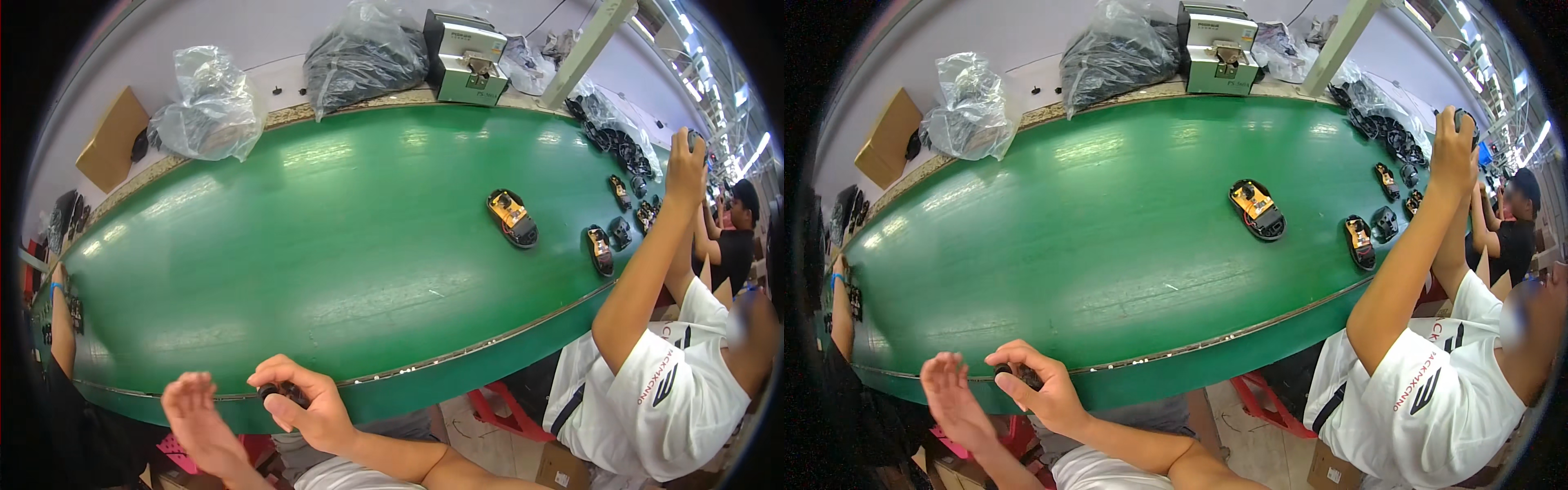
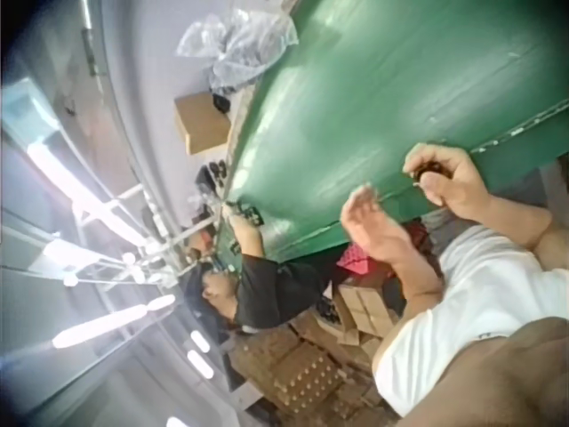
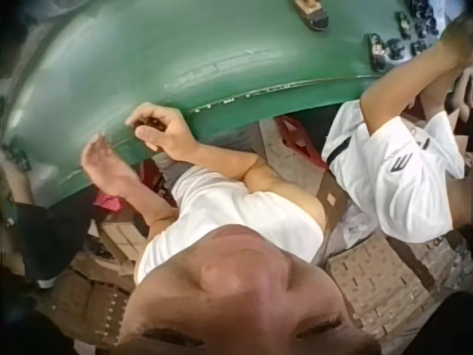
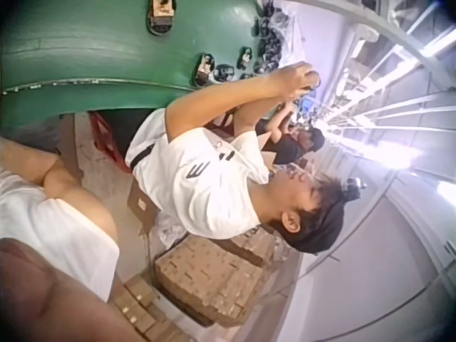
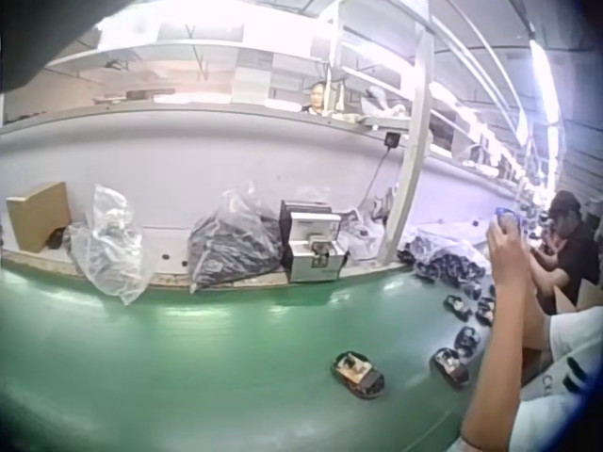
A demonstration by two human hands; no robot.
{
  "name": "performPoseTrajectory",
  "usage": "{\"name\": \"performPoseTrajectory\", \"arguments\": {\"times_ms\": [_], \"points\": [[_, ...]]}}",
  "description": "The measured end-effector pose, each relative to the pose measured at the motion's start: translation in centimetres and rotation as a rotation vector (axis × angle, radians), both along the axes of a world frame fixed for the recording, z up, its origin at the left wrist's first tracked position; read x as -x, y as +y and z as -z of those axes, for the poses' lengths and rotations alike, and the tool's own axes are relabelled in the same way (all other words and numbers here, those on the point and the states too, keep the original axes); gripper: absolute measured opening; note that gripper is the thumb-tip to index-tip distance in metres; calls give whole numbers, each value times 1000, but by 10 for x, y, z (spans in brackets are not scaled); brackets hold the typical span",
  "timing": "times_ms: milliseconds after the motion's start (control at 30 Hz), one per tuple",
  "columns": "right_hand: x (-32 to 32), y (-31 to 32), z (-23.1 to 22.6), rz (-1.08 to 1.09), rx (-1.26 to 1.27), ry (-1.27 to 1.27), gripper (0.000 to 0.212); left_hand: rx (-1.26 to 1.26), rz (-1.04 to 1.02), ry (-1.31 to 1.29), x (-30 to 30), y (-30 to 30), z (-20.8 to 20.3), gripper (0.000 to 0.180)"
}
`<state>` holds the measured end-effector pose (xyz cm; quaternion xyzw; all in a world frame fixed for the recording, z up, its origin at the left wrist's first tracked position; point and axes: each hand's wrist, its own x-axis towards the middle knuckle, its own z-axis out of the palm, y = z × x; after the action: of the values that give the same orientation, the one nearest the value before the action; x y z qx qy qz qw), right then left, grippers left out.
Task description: Assembling small electronic devices by inserting plastic components into housings on a production line
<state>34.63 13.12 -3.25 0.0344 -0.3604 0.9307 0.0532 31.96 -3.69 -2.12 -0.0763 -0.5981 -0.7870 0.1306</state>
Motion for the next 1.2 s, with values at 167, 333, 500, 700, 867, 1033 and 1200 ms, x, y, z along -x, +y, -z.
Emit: {"name": "performPoseTrajectory", "arguments": {"times_ms": [167, 333, 500, 700, 867, 1033, 1200], "points": [[2, -2, 1, -19, -15, 17, 29, -299, -35, -48, 10, -32, -2, 36], [3, -5, 0, -59, -52, -10, 35, -209, 30, -95, 3, -1, 5, 39], [5, -9, 0, -67, -90, 3, 35, 135, 153, 2, 5, 15, 10, 38], [8, -8, 8, -9, -136, 34, 28, -377, 525, 265, 18, 4, 18, 45], [20, -20, 1, -52, -148, 34, 23, -782, 810, 292, 28, -20, -17, 46], [17, -27, 6, 49, -111, 30, 25, -691, 957, 102, 21, 1, -17, 47], [32, -57, 19, -7, 61, -40, 26, -1080, 1315, 184, 27, 3, -23, 46]]}}
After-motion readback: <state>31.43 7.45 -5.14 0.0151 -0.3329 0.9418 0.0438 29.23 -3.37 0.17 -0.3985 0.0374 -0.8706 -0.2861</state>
